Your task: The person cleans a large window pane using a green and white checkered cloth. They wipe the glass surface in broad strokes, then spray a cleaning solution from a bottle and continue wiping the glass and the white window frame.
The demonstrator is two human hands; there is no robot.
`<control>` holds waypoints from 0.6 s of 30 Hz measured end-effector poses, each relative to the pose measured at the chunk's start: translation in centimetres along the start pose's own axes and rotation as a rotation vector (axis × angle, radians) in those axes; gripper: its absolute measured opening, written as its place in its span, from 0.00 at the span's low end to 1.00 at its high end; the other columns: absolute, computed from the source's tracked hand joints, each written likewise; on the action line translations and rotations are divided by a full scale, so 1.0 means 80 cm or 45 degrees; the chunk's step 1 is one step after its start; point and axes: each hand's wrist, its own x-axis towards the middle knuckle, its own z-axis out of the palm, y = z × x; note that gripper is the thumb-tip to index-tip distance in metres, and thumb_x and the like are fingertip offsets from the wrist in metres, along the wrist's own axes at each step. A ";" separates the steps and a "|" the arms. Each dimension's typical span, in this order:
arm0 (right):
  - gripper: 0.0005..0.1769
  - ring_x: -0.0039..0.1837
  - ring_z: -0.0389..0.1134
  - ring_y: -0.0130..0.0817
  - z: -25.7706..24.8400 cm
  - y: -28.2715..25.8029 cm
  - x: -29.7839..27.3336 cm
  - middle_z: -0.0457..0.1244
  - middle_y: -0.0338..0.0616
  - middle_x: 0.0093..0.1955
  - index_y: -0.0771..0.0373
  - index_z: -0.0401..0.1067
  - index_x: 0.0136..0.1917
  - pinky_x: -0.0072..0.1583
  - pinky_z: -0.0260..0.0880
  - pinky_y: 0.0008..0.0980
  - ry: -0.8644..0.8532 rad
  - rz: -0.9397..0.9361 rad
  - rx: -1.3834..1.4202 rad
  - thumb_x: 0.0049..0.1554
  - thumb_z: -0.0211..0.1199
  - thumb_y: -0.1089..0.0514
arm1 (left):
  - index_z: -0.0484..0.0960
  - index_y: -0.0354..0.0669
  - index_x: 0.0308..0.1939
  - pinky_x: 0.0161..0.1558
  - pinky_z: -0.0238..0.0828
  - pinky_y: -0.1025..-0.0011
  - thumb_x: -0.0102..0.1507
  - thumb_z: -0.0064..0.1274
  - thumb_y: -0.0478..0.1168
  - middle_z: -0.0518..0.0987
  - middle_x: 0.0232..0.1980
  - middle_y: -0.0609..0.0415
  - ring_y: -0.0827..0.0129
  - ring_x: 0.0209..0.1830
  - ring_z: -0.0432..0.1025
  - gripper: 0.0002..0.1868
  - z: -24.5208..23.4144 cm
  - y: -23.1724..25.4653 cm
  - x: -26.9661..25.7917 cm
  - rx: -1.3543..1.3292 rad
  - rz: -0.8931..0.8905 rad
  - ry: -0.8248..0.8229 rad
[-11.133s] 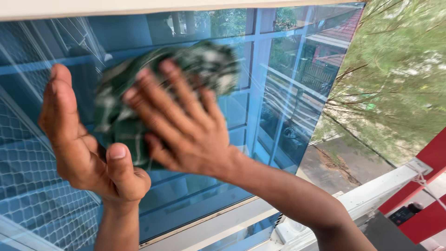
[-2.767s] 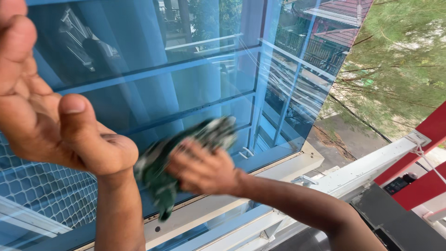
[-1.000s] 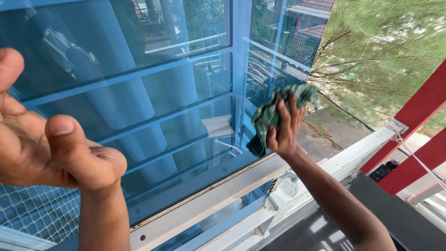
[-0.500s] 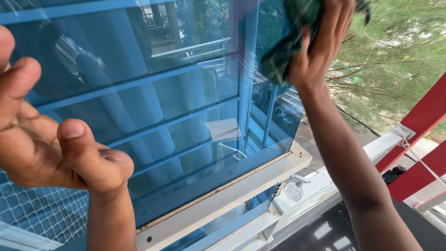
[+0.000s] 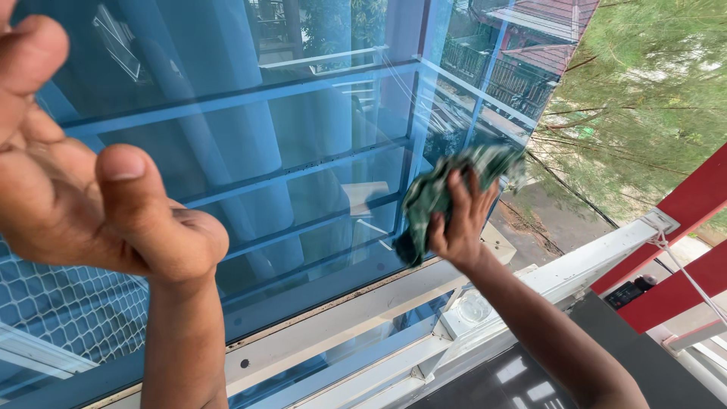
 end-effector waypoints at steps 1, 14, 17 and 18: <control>0.35 0.76 0.52 0.67 0.000 -0.002 -0.017 0.54 0.67 0.73 0.68 0.54 0.78 0.78 0.36 0.74 -0.074 -0.026 0.001 0.66 0.45 0.44 | 0.65 0.21 0.61 0.65 0.62 0.45 0.57 0.43 0.41 0.63 0.64 0.22 0.38 0.65 0.62 0.31 0.002 0.004 0.001 -0.006 -0.109 0.021; 0.37 0.87 0.44 0.52 -0.008 0.053 0.150 0.45 0.53 0.86 0.53 0.56 0.82 0.83 0.39 0.58 0.278 0.059 -0.070 0.68 0.36 0.33 | 0.68 0.24 0.61 0.69 0.62 0.52 0.64 0.41 0.41 0.67 0.66 0.30 0.47 0.68 0.64 0.26 0.020 0.028 0.024 0.004 -0.381 0.178; 0.38 0.86 0.41 0.44 -0.009 0.028 0.173 0.43 0.47 0.87 0.51 0.54 0.85 0.84 0.38 0.50 0.384 0.181 -0.037 0.70 0.35 0.32 | 0.66 0.21 0.58 0.65 0.63 0.40 0.60 0.41 0.45 0.63 0.62 0.20 0.37 0.62 0.64 0.30 0.005 0.008 0.023 0.041 -0.155 0.124; 0.38 0.86 0.41 0.43 -0.005 0.013 0.172 0.43 0.46 0.87 0.51 0.53 0.86 0.84 0.38 0.49 0.389 0.196 -0.037 0.71 0.34 0.32 | 0.64 0.22 0.56 0.63 0.64 0.37 0.60 0.40 0.47 0.61 0.62 0.16 0.33 0.60 0.63 0.30 -0.003 -0.006 0.019 0.066 0.045 0.082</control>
